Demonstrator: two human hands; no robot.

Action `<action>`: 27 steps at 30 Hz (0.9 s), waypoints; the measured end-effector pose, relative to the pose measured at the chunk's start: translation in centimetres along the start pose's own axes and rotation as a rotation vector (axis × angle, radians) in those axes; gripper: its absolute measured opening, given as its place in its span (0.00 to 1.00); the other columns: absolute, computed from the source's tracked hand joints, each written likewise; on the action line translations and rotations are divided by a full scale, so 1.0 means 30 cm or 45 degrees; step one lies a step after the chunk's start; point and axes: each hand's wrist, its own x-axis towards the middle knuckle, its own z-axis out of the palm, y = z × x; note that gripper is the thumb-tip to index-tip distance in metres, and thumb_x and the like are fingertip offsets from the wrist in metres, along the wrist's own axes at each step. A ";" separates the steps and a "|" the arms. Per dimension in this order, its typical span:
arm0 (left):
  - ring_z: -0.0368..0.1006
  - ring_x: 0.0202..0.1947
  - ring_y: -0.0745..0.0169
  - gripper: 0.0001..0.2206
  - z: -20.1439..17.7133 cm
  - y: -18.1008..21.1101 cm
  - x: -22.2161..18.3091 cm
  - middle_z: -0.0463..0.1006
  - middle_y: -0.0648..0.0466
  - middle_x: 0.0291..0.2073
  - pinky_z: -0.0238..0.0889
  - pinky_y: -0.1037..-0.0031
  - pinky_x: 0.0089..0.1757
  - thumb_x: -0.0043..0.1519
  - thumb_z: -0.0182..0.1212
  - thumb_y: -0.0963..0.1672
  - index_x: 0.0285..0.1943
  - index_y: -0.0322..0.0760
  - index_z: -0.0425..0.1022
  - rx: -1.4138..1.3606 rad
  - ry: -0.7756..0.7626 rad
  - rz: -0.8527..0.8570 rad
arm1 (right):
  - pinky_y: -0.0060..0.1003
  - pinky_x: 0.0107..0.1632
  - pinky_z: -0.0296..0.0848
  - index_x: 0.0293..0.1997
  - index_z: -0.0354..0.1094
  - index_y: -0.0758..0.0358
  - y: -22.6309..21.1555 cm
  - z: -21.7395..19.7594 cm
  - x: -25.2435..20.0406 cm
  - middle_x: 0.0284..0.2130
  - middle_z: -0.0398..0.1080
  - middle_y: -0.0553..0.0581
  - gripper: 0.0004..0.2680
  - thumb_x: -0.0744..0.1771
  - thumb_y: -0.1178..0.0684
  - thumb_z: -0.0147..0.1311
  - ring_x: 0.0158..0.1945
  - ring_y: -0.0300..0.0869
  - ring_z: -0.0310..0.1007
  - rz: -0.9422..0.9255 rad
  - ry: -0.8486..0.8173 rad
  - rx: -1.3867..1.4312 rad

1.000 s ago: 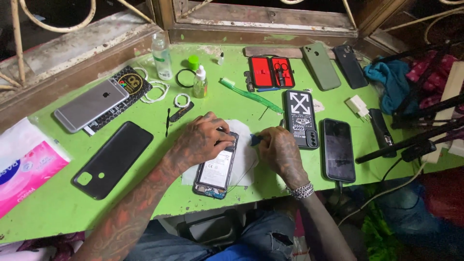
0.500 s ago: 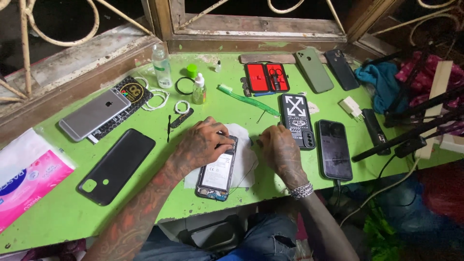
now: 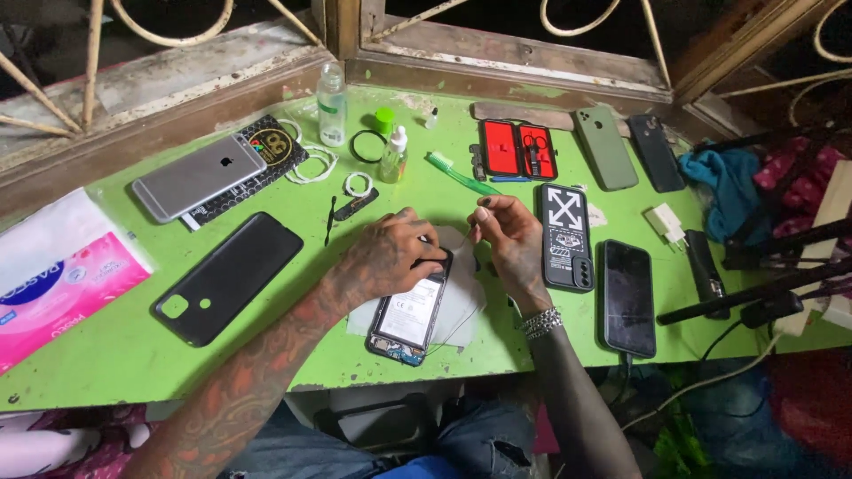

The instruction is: Disassembling a smartphone to access internal components for repair, specifically removing the battery and screen assembly.

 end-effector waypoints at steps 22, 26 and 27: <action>0.71 0.47 0.60 0.06 -0.017 0.004 0.007 0.77 0.63 0.40 0.71 0.65 0.47 0.61 0.67 0.49 0.44 0.54 0.85 -0.016 -0.028 0.015 | 0.33 0.30 0.77 0.49 0.67 0.73 0.095 0.008 -0.013 0.28 0.73 0.63 0.06 0.69 0.61 0.56 0.25 0.42 0.75 0.039 0.085 0.068; 0.71 0.47 0.60 0.07 -0.008 0.000 0.005 0.77 0.62 0.40 0.71 0.66 0.47 0.61 0.67 0.50 0.44 0.54 0.85 0.002 -0.024 0.030 | 0.33 0.30 0.78 0.49 0.67 0.73 0.096 0.006 -0.018 0.28 0.73 0.64 0.06 0.69 0.61 0.56 0.26 0.43 0.76 0.047 0.078 0.047; 0.71 0.47 0.60 0.07 -0.005 -0.002 0.004 0.77 0.63 0.40 0.70 0.66 0.47 0.61 0.67 0.50 0.44 0.54 0.85 0.018 -0.020 0.032 | 0.33 0.31 0.78 0.49 0.67 0.72 0.097 0.004 -0.018 0.28 0.74 0.64 0.06 0.70 0.61 0.56 0.26 0.43 0.76 0.055 0.076 0.036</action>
